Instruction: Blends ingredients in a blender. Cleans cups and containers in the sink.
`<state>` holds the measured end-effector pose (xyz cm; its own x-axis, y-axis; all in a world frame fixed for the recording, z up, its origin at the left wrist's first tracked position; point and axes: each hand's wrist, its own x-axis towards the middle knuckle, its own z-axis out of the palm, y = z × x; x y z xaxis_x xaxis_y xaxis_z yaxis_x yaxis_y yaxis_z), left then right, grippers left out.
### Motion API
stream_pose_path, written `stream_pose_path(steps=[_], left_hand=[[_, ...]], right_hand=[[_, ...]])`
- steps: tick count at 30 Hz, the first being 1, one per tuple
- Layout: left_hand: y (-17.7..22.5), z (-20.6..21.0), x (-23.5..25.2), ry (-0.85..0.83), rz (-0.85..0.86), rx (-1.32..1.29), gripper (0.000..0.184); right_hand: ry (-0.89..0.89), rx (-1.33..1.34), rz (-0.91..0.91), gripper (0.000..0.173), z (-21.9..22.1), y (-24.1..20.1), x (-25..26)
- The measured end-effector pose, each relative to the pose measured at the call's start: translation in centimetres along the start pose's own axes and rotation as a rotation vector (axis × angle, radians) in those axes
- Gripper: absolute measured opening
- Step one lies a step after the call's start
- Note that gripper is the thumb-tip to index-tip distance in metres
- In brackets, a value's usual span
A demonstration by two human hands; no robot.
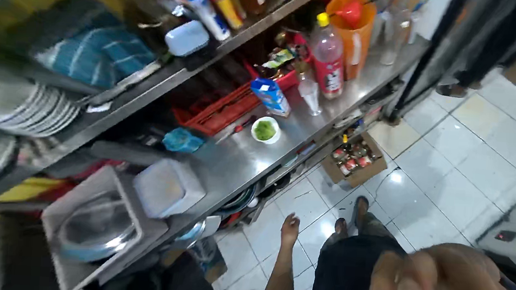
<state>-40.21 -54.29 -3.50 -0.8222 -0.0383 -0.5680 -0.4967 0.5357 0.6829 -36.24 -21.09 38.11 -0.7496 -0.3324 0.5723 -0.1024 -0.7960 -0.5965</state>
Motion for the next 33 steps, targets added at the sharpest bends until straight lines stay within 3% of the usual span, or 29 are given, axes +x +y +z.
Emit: stream_pose_path(steps=[2,4,7,10,13,16,18,23,33], left_hand=[[6.6,0.9,3.2,0.093,0.159,-0.112,0.051],[14.9,1.2,6.6,0.189,0.317,-0.213,0.052],[28.8,-0.9,11.6,0.292,0.518,-0.27,0.054],[41.2,-4.1,19.3,0.322,0.658,-0.17,0.06],[48.9,-6.2,29.3,0.243,0.695,0.176,0.08],[51.2,-6.6,37.7,0.084,0.826,0.718,0.098],[52.7,-6.3,40.1,-0.016,0.908,0.98,0.105],[55.1,-5.4,44.4,-0.244,1.142,1.398,0.095],[55.4,-6.5,44.4,-0.233,1.126,1.353,0.097]], right_hand=[[0.041,-0.098,0.096,0.029,-7.3,1.8,0.9],[0.121,-0.205,0.157,0.023,-14.6,4.0,1.2],[0.203,-0.337,0.274,0.022,-25.1,6.2,0.7],[0.256,-0.562,0.405,0.028,-33.2,6.4,-0.3],[0.316,-0.64,0.593,0.041,-38.5,5.7,-2.1],[0.378,-0.774,0.757,0.057,-42.6,4.9,-4.5],[0.455,-0.814,0.803,0.063,-44.8,4.4,-6.1],[0.634,-0.872,0.894,0.067,-48.5,3.5,-8.2],[0.596,-0.832,0.871,0.062,-49.7,4.3,-5.9]])
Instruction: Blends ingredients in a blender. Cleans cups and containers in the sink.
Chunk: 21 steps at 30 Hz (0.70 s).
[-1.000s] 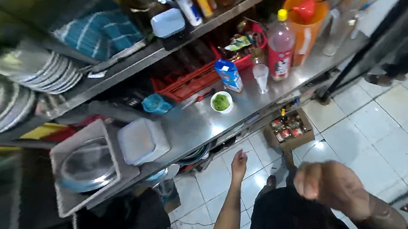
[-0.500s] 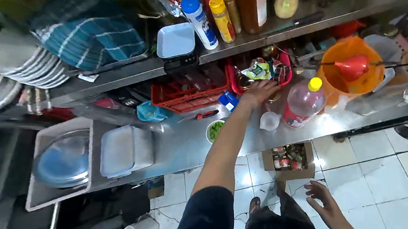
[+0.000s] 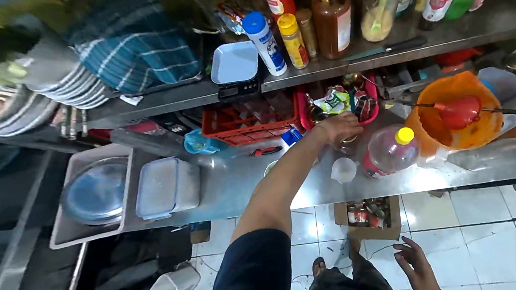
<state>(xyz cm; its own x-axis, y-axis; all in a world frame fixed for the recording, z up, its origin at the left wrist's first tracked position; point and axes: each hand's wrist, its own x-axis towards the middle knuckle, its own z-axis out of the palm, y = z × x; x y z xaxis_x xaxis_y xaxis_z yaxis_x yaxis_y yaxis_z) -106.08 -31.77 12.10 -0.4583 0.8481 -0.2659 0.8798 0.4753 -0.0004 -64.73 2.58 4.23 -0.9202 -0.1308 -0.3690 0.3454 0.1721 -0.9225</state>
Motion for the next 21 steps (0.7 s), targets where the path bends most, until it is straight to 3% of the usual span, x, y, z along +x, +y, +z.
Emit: stream_pose_path(steps=[4,9,11,13,15,17,19,21], left_hand=[[0.5,-4.6,-5.1,0.137,-0.074,-0.116,0.092],[5.1,-13.6,-18.0,0.381,-0.248,-0.189,0.088],[9.2,-16.0,-24.6,0.458,-0.341,-0.189,0.094],[14.9,-17.3,-31.0,0.472,-0.48,-0.239,0.11],[21.3,-16.0,-36.7,0.539,-0.625,-0.324,0.123],[27.6,-12.2,-41.8,0.674,-0.753,-0.506,0.125],[33.9,-7.7,-46.3,0.898,-0.867,-0.718,0.125],[39.6,-3.0,-50.1,1.209,-0.963,-0.856,0.13]], right_hand=[[-0.106,-0.007,-0.103,0.053,1.2,-1.9,0.2],[-0.249,-0.081,-0.391,0.044,5.5,-8.1,1.1],[-0.252,-0.116,-0.54,0.057,9.1,-11.8,1.9],[-0.26,-0.151,-0.685,0.083,13.9,-15.6,2.7],[-0.296,-0.196,-0.827,0.109,19.5,-19.0,2.9],[-0.4,-0.156,-0.907,0.124,25.8,-20.8,2.0],[-0.525,-0.059,-0.894,0.131,32.2,-20.2,-0.1],[-0.667,0.023,-0.854,0.128,38.1,-18.4,-3.0]])
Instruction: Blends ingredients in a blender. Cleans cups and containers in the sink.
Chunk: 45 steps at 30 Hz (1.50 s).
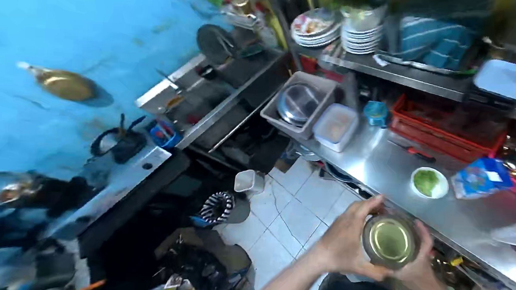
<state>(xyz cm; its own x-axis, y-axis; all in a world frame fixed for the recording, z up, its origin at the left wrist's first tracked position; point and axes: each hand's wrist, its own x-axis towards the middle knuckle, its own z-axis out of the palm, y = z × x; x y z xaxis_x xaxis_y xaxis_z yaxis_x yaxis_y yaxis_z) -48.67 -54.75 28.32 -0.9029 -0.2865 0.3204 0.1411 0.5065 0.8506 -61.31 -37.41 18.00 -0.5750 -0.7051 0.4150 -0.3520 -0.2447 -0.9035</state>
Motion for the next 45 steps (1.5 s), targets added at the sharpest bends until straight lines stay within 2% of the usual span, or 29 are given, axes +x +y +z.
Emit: stream_pose_path(steps=[2,4,6,9,12,13,15,17,18,22,26,29,32,34,36,38,42,45], left_hand=[[-3.1,-2.4,-6.4,0.257,-0.093,-0.166,0.136],[-6.2,-5.3,-11.7,0.429,-0.246,-0.229,0.139],[-8.9,-8.4,-15.8,0.573,-0.399,-0.279,0.128],[-13.2,-13.2,-20.4,0.785,-0.562,-0.204,0.122],[-17.6,-17.4,-22.6,0.84,-0.564,-0.05,0.125],[-18.9,-18.3,-22.9,0.839,-0.545,0.015,0.123],[-20.7,-19.9,-22.1,0.891,-0.545,0.021,0.115],[-21.8,-22.1,-20.5,0.964,-0.579,-0.001,0.116],[-22.4,-23.5,-19.9,0.973,-0.593,0.002,0.115],[-25.8,-30.5,-18.3,0.905,-0.565,0.05,0.116],[-30.2,-39.3,-16.0,0.82,-0.541,0.086,0.115],[-33.1,-46.6,-14.5,0.744,-0.532,0.038,0.11],[-33.9,-54.7,-14.0,0.665,-0.562,-0.029,0.109],[-36.6,-59.2,-14.9,0.735,-0.628,0.003,0.112],[-39.4,-63.2,-15.3,0.863,-0.725,0.073,0.114],[-42.2,-66.9,-15.0,0.968,-0.811,0.139,0.114],[-49.0,-74.6,-13.7,1.02,-0.872,0.235,0.112],[-54.6,-80.9,-11.6,1.025,-0.885,0.182,0.117]], right_hand=[[-0.095,0.142,0.0,0.117,7.2,0.8,0.6],[-0.216,0.238,0.026,0.108,14.5,1.8,1.5],[-0.432,0.29,0.064,0.098,20.7,2.9,2.9],[-0.758,0.315,0.128,0.106,27.5,3.7,6.5],[-0.752,0.444,0.118,0.119,33.9,3.4,10.2],[-0.735,0.439,0.139,0.117,36.1,3.0,11.2],[-0.709,0.383,0.198,0.098,40.3,2.6,13.0],[-0.662,0.347,0.169,0.076,43.7,3.1,15.1],[-0.646,0.326,0.133,0.071,45.2,3.5,16.3],[-0.641,0.207,-0.029,0.063,50.1,4.9,21.7],[-0.673,0.231,-0.184,0.058,56.2,7.8,28.9],[-0.837,0.322,-0.213,0.055,61.8,8.8,35.6],[-1.149,0.285,-0.172,0.06,67.5,6.9,42.8],[-1.315,0.176,-0.317,0.068,72.9,9.2,47.1],[-1.369,-0.026,-0.467,0.067,78.2,10.5,51.3],[-1.435,-0.123,-0.531,0.068,83.5,11.5,55.2],[-1.565,-0.143,-0.61,0.063,92.7,13.8,61.4],[-1.526,-0.051,-0.553,0.061,98.1,16.8,67.4]])
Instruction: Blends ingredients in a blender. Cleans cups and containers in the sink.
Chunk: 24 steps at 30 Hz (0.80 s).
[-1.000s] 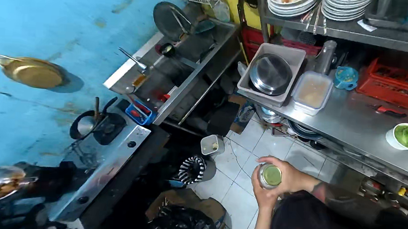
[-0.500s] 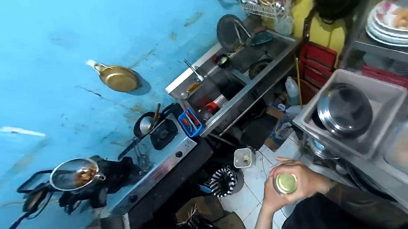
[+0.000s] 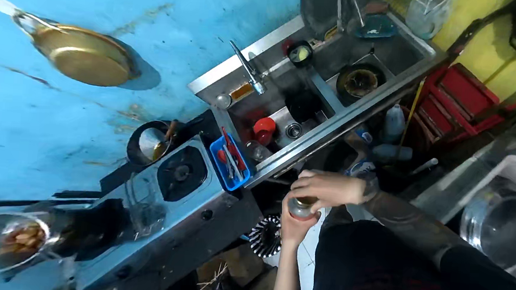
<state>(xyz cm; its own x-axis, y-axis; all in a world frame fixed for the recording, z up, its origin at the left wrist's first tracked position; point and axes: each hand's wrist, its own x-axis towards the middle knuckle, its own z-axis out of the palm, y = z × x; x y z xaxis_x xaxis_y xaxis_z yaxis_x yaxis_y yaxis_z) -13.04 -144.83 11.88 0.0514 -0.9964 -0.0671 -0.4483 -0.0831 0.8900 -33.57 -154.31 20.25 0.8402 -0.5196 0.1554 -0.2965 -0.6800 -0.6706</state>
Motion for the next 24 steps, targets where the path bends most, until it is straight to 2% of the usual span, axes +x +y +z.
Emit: stream_pose_path(steps=[3,7,9,11,17,21,24], left_hand=[[-0.7,0.9,9.0,-0.021,0.014,-0.071,0.122],[0.0,1.0,18.6,-0.087,0.063,-0.139,0.122],[0.5,0.6,22.0,-0.13,0.094,-0.19,0.121],[0.9,0.2,24.5,-0.151,0.147,-0.208,0.119],[1.2,-0.4,28.7,-0.119,0.136,-0.363,0.116],[0.4,0.5,30.3,-0.045,0.129,-0.394,0.113],[0.8,2.1,31.7,0.015,0.091,-0.37,0.113]], right_hand=[[0.223,0.264,0.206,0.065,-5.3,8.3,2.0],[0.629,0.367,0.649,0.089,-8.2,24.6,3.3],[0.714,0.395,0.86,0.102,-8.8,30.9,4.1],[0.724,0.39,0.975,0.107,-9.1,35.4,5.2],[0.748,0.368,1.007,0.112,-7.5,43.3,7.0],[0.711,0.384,1.004,0.11,-6.9,44.3,6.9],[0.642,0.385,1.006,0.119,-8.3,44.1,6.6]])
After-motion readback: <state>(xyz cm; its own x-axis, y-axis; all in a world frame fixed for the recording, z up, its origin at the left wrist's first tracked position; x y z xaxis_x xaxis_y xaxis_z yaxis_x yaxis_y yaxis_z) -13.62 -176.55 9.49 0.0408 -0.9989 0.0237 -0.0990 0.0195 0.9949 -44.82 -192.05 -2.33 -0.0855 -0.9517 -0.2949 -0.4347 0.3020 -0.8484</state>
